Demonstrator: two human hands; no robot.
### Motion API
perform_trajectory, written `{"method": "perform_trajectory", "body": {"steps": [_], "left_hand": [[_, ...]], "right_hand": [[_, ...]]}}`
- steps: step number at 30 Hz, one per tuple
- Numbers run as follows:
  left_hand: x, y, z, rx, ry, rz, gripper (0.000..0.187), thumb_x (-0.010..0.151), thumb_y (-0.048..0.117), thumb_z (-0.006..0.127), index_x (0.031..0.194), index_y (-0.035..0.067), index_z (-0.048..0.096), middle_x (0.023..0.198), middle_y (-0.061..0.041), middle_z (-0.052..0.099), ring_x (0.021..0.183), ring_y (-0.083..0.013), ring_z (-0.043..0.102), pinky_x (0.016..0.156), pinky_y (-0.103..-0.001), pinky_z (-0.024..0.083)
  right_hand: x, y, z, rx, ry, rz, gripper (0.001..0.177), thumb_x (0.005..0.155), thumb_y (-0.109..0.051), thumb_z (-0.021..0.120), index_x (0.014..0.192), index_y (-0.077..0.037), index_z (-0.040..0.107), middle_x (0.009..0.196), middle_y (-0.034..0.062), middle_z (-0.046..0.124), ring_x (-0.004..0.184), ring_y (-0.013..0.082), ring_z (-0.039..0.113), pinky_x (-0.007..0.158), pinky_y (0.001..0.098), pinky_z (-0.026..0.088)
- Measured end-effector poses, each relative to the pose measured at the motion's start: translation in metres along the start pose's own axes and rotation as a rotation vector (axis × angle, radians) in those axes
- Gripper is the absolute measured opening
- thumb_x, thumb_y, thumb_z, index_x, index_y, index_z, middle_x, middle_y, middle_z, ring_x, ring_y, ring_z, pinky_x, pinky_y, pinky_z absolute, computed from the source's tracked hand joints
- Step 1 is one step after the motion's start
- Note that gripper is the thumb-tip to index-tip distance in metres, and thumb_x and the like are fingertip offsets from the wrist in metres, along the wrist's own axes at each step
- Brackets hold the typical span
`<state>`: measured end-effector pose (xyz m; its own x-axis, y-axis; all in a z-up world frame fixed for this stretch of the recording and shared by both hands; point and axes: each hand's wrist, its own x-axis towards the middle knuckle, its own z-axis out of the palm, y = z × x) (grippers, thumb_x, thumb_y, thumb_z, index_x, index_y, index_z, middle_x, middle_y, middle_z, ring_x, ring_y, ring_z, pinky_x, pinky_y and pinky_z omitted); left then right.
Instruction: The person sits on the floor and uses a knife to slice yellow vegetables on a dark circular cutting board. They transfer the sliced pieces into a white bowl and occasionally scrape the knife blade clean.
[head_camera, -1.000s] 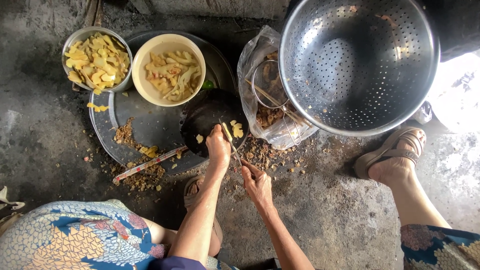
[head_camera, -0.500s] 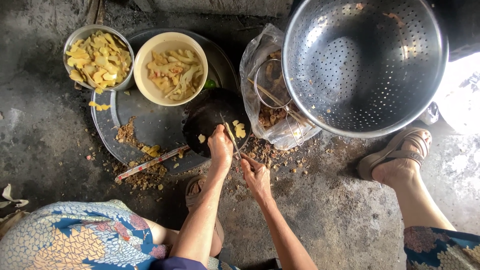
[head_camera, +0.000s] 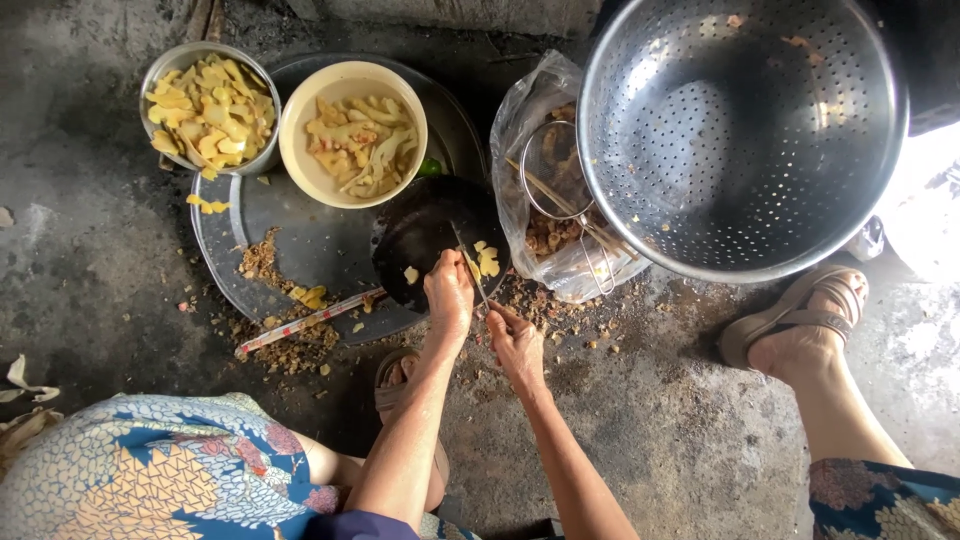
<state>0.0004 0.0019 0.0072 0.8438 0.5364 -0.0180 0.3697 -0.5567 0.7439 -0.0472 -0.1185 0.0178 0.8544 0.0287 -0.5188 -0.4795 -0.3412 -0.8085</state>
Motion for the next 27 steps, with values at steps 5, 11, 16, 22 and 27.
{"method": "perform_trajectory", "body": {"steps": [5, 11, 16, 22, 27], "left_hand": [[0.000, -0.023, 0.020, 0.011, 0.016, 0.005, 0.012, 0.091, 0.000, 0.061, 0.098, 0.009, 0.065, 0.095, -0.018, 0.076, 0.086, -0.0414, 0.074, 0.076, -0.051, 0.061], [-0.004, -0.002, 0.006, 0.043, 0.039, 0.018, 0.011, 0.090, 0.000, 0.062, 0.094, 0.010, 0.064, 0.089, -0.017, 0.075, 0.083, -0.0403, 0.074, 0.075, -0.052, 0.061], [-0.001, -0.008, 0.010, 0.044, 0.058, 0.031, 0.008, 0.090, 0.001, 0.063, 0.093, 0.008, 0.064, 0.088, -0.018, 0.075, 0.082, -0.0411, 0.074, 0.073, -0.053, 0.061], [-0.002, -0.005, 0.007, -0.039, 0.009, -0.028, 0.003, 0.094, 0.004, 0.061, 0.093, 0.005, 0.063, 0.087, -0.020, 0.074, 0.086, -0.0423, 0.073, 0.077, -0.054, 0.059], [-0.002, -0.015, 0.017, 0.056, 0.048, 0.041, 0.004, 0.092, 0.006, 0.067, 0.090, 0.006, 0.064, 0.083, -0.017, 0.074, 0.082, -0.0387, 0.074, 0.075, -0.050, 0.060]], "right_hand": [[-0.003, 0.001, 0.000, -0.050, 0.008, -0.018, 0.035, 0.097, -0.033, 0.061, 0.124, -0.016, 0.074, 0.047, 0.0075, 0.062, 0.036, 0.0161, 0.058, 0.040, 0.0289, 0.045], [-0.042, -0.013, -0.016, -0.105, 0.002, 0.008, 0.038, 0.100, -0.037, 0.058, 0.128, -0.017, 0.073, 0.052, 0.0106, 0.065, 0.045, 0.0182, 0.056, 0.051, 0.0326, 0.045], [-0.056, -0.009, -0.021, -0.100, 0.006, 0.007, 0.037, 0.099, -0.037, 0.060, 0.127, -0.018, 0.074, 0.052, 0.0109, 0.065, 0.048, 0.0189, 0.057, 0.055, 0.0325, 0.044], [-0.061, -0.013, -0.025, -0.015, -0.033, 0.026, 0.036, 0.098, -0.033, 0.060, 0.126, -0.015, 0.073, 0.047, 0.0078, 0.062, 0.039, 0.0155, 0.057, 0.046, 0.0283, 0.045], [-0.055, -0.008, -0.023, -0.002, -0.034, 0.000, 0.036, 0.099, -0.031, 0.059, 0.126, -0.012, 0.072, 0.045, 0.0070, 0.061, 0.036, 0.0141, 0.056, 0.042, 0.0272, 0.044]]}}
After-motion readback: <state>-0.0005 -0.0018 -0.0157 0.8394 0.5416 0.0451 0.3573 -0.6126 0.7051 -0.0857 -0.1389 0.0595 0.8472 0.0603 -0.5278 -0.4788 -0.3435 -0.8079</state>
